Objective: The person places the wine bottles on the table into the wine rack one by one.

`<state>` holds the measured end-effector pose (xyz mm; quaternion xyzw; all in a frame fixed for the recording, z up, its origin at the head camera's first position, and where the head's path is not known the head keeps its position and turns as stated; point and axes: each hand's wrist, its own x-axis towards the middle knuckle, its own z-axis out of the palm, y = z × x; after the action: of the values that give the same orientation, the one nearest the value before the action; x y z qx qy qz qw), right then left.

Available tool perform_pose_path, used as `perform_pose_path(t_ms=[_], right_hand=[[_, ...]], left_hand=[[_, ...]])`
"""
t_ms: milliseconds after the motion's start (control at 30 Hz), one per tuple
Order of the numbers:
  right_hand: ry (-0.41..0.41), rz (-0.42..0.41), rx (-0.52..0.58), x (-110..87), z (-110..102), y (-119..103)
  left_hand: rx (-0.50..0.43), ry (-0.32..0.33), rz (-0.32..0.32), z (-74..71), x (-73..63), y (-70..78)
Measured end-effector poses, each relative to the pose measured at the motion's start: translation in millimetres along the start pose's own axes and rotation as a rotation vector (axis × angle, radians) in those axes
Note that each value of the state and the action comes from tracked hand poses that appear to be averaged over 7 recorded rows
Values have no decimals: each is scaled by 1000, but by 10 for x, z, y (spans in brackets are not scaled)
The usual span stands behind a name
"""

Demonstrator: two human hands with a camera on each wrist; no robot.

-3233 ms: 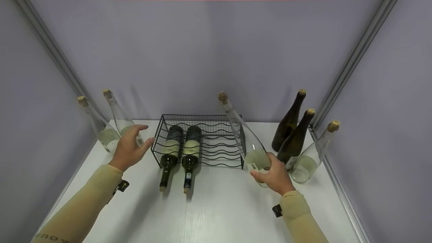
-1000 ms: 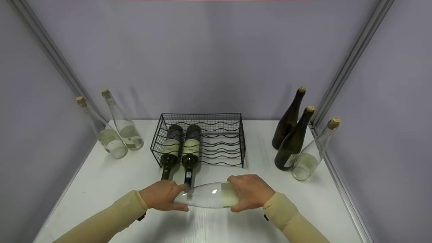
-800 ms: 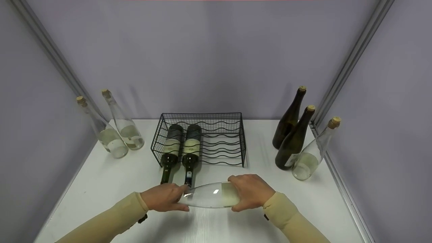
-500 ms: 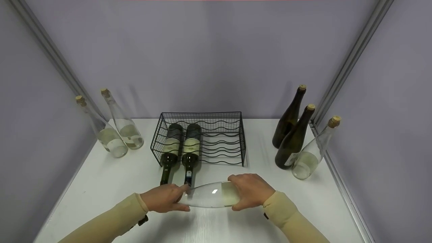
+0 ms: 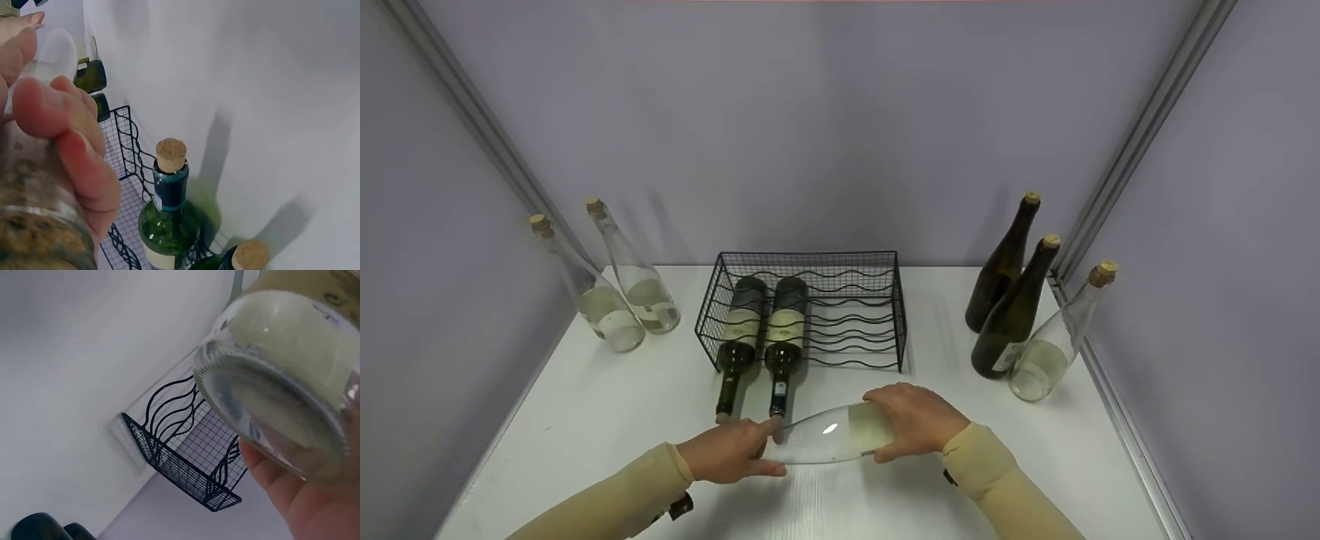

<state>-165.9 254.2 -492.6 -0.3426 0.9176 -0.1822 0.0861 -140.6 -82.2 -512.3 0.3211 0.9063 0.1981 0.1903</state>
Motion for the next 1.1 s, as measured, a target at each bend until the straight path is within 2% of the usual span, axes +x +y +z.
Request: perform_pose_path(t_ms=[167, 267, 367, 533, 633, 733, 933, 1100], right_hand=[[1, 21, 18, 17, -22, 59], [43, 59, 29, 37, -68, 87], [159, 121, 32, 74, -138, 113], [383, 273, 57, 180, -285, 208], [446, 364, 127, 258, -369, 291], [451, 442, 183, 345, -420, 369], [369, 550, 207, 528, -425, 512], [310, 591, 188, 703, -385, 602]], left_hand=[[-62, -5, -19, 77, 4, -2], [-92, -2, -40, 130, 12, -3], [-137, -3, -74, 165, 12, 1], [-297, -31, -143, 197, 10, 25], [-371, -33, -155, 222, 14, 30], [-431, -35, -164, 248, 19, 32], [-536, -33, -203, 316, 32, 40], [-612, -6, -226, 347, 41, 35]])
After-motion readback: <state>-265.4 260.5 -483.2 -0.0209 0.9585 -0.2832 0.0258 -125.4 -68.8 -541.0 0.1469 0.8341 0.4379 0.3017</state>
